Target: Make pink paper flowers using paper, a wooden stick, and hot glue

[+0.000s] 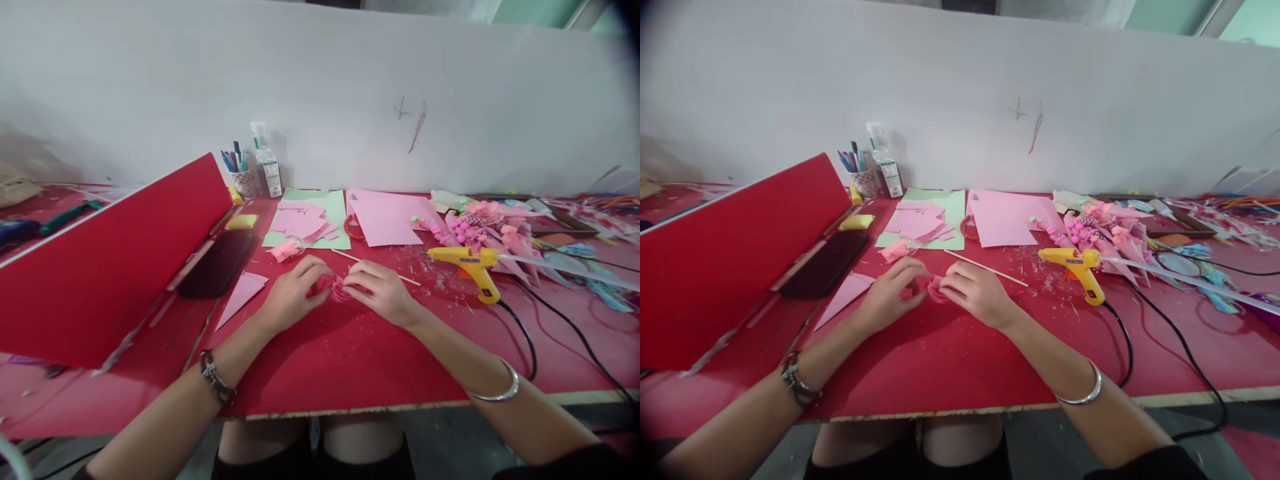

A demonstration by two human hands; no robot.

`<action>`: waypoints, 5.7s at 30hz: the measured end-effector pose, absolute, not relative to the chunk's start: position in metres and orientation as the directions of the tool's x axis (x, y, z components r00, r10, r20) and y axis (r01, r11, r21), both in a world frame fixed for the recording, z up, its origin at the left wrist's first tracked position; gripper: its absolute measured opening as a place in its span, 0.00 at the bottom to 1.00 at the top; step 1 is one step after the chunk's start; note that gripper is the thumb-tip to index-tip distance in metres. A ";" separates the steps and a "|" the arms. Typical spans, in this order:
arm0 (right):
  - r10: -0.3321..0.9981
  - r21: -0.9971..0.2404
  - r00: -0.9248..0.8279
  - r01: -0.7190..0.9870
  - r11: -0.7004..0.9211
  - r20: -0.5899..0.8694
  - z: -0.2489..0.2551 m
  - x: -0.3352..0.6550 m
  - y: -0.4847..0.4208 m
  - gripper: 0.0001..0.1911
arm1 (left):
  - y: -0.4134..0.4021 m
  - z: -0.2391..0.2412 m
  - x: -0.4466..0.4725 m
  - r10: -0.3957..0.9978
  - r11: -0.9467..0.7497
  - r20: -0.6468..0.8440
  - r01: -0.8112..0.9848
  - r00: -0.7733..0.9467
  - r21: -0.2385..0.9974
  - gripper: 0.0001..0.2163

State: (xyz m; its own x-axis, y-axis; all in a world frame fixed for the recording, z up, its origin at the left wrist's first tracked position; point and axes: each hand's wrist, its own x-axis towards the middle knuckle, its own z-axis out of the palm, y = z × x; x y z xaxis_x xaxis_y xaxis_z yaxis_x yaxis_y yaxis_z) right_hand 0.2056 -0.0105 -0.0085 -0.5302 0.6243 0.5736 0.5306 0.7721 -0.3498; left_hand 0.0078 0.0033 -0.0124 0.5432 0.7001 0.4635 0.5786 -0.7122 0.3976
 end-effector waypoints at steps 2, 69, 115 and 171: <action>0.640 -0.381 -0.519 0.524 0.762 0.566 -0.008 0.205 -0.010 0.07 | 0.003 -0.012 0.008 0.696 -0.716 0.471 0.574 0.542 0.397 0.06; 0.857 -0.583 -0.470 0.643 0.496 0.211 -0.009 0.196 -0.016 0.27 | 0.008 -0.016 0.011 0.737 -0.676 0.368 0.621 0.567 0.396 0.04; 0.853 -0.692 -0.452 0.528 0.492 0.262 -0.016 0.196 -0.009 0.14 | 0.007 -0.009 0.007 0.791 -0.604 0.437 0.425 0.429 0.674 0.06; 0.861 -0.590 -0.448 0.637 0.496 0.240 -0.015 0.196 -0.011 0.26 | 0.009 -0.008 0.005 0.868 -0.455 0.300 0.392 0.396 0.800 0.15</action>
